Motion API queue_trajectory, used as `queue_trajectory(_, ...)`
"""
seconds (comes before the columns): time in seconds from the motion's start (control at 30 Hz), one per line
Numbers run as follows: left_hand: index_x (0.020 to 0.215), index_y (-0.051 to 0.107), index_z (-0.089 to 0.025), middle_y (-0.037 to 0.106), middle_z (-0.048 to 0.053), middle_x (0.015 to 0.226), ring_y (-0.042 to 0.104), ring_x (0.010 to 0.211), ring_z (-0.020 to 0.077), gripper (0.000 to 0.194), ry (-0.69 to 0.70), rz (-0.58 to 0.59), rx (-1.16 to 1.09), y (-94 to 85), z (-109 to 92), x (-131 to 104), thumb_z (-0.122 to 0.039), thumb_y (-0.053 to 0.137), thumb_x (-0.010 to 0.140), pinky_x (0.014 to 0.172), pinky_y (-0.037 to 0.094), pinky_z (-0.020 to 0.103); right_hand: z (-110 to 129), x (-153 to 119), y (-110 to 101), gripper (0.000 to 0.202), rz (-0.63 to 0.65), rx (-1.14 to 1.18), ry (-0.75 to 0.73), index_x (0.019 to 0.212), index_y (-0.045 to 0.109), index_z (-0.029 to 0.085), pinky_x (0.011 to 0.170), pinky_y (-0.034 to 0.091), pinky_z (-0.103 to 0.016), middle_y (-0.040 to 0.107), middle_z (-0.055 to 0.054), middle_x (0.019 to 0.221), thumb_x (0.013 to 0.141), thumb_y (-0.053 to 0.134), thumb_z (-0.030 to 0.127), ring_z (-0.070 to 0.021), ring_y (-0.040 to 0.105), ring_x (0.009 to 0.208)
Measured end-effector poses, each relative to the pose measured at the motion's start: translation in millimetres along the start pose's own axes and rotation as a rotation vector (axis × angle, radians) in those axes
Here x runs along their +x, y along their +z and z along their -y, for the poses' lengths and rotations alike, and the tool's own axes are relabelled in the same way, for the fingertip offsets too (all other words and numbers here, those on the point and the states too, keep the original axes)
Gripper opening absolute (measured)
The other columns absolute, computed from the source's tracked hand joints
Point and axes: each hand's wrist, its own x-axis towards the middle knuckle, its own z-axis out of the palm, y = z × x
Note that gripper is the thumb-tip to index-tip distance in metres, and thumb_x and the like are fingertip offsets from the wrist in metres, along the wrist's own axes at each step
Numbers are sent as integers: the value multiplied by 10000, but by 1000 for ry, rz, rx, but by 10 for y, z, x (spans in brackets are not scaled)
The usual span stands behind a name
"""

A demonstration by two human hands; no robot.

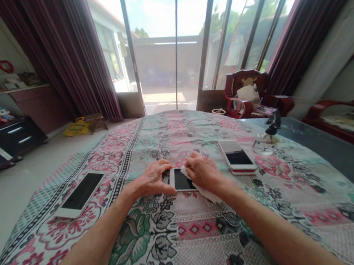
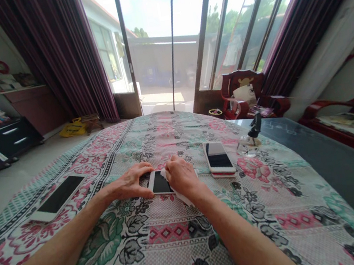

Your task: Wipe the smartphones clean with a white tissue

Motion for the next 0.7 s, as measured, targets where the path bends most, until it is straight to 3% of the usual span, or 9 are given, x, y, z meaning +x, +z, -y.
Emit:
queue_trajectory(0.17,1174,541,-240,498,51,1243,450,1162,278,698,21,-18,5,19,34,12,-514,732,561,1009,359,376,54,16,57,220,1,34,-15,772,670,191,630,323,-252,596,-58,875,846,465,227,-131,509,719)
queue_trajectory(0.3,1169,545,-205,491,69,1251,445,1175,273,710,39,-22,-1,7,27,5,-512,738,559,1020,355,358,-125,15,-125,186,89,17,86,745,687,193,632,328,-270,632,-71,863,787,507,206,-151,524,719)
queue_trajectory(0.5,1153,546,-224,497,55,1249,466,1149,266,676,29,-3,7,-39,-10,-9,-487,738,560,1005,375,358,-362,-4,-396,161,265,-43,296,637,688,184,580,316,-276,637,-73,665,704,553,127,-152,511,613)
queue_trajectory(0.6,1162,538,-215,494,56,1252,466,1154,263,683,43,5,10,-46,3,-10,-493,729,568,1005,377,349,-322,-4,-319,165,220,-26,236,637,687,176,582,312,-276,627,-77,671,725,550,148,-149,502,615)
queue_trajectory(0.7,1170,531,-206,482,58,1267,459,1165,264,694,58,8,24,-32,36,-7,-505,721,574,1005,380,347,-176,6,-117,175,70,62,68,742,699,180,617,319,-266,628,-78,819,779,528,189,-142,510,687)
